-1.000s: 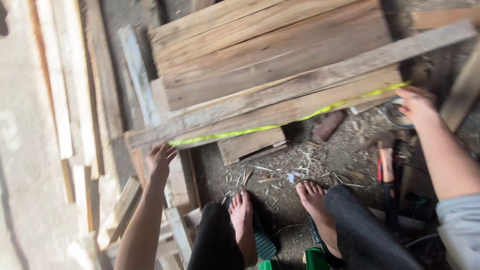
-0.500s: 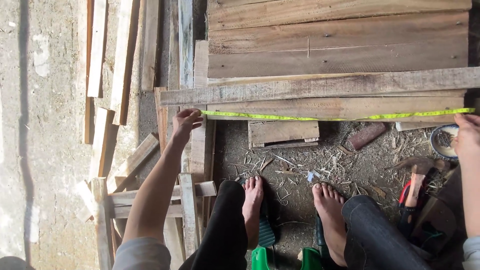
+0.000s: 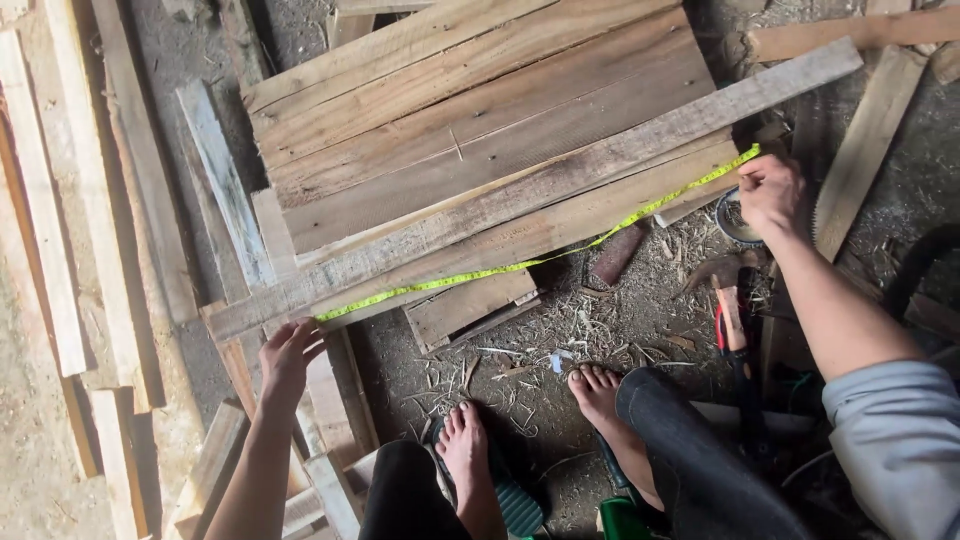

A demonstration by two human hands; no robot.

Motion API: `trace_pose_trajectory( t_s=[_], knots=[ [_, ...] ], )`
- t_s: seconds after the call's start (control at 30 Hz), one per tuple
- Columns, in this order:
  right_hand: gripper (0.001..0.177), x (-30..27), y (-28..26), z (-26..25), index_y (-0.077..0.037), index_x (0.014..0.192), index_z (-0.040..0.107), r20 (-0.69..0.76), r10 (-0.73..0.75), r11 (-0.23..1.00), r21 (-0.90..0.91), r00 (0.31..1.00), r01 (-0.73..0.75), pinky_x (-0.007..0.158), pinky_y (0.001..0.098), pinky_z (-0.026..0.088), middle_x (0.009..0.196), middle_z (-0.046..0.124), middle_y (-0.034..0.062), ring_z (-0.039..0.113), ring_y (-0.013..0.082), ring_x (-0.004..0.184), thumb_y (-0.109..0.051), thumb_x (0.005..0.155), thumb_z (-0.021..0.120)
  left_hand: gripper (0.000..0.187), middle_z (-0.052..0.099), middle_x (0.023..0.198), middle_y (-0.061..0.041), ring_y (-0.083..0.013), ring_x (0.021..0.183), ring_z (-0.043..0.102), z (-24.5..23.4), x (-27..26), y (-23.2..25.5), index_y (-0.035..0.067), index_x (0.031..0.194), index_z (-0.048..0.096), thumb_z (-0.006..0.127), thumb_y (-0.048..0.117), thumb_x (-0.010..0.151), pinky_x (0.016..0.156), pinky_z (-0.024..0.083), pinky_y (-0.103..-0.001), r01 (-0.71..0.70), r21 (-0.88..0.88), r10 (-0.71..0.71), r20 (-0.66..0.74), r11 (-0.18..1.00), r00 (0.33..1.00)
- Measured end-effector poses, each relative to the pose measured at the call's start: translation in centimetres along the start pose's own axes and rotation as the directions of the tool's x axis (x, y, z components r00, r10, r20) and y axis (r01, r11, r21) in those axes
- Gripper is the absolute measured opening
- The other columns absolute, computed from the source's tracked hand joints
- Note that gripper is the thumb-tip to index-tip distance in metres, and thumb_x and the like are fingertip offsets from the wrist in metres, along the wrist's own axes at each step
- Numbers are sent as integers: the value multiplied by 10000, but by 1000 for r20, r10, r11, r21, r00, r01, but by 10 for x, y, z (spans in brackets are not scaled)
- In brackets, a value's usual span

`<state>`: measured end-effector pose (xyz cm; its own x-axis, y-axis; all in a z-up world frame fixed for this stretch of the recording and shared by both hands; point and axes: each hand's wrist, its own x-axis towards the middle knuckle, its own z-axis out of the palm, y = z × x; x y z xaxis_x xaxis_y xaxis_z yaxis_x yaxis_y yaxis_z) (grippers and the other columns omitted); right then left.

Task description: Measuring the length of various wooden planks using a yellow tape measure in an outdoor workshop.

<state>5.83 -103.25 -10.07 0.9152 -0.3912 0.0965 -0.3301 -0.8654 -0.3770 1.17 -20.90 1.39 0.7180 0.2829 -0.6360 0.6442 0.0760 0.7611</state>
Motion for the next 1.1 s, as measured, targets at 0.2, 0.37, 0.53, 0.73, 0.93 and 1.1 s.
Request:
trace_pose_trajectory(
  t_s=[0.2,0.37,0.53,0.73,0.93,1.1],
  knots=[
    [106,1,-38,-39,-131,1068,713,109,234,972,15,966,-237,724,415,537,975,708,56,657,234,841,-99,969,736,228,693,1009,-133,-222,913,697,5,1,-5,-6,1151,664,662,155,989,835,585,-326,-25,21,26,-54,999,998],
    [112,2,-35,-26,-135,989,705,151,427,873,188,892,-450,693,377,521,919,696,39,624,197,778,-177,929,789,232,691,1004,-136,-223,901,694,9,2,-5,-10,1150,665,666,160,991,821,588,-324,-43,63,47,-58,997,997],
    [179,10,-28,1,-138,919,698,225,562,726,328,796,-605,665,345,505,869,685,24,593,164,722,-249,893,836,236,689,1001,-139,-223,891,691,9,1,-5,-13,1149,666,669,164,992,809,591,-323,-56,95,63,-72,994,995],
    [201,18,-47,-5,-160,935,717,329,707,509,378,626,-773,752,266,549,917,716,7,632,111,764,-275,856,862,240,694,1009,-142,-222,877,691,7,1,-4,-17,1158,669,672,159,995,792,598,-315,-62,127,74,-94,990,993],
    [140,-10,-113,-94,-166,1114,720,255,675,640,264,693,-721,528,261,469,1024,742,17,602,93,679,-256,1013,687,236,693,992,-150,-224,869,693,8,-1,-2,-24,1143,664,676,160,995,806,602,-325,-91,162,104,-70,983,992],
    [142,-6,-83,-70,-153,1111,718,272,669,587,378,691,-716,603,198,564,985,743,-6,677,57,770,-244,1002,706,188,692,940,-144,-224,829,693,5,2,-5,-24,1080,663,693,137,987,790,613,-336,-121,179,131,-45,976,990]
  ],
)
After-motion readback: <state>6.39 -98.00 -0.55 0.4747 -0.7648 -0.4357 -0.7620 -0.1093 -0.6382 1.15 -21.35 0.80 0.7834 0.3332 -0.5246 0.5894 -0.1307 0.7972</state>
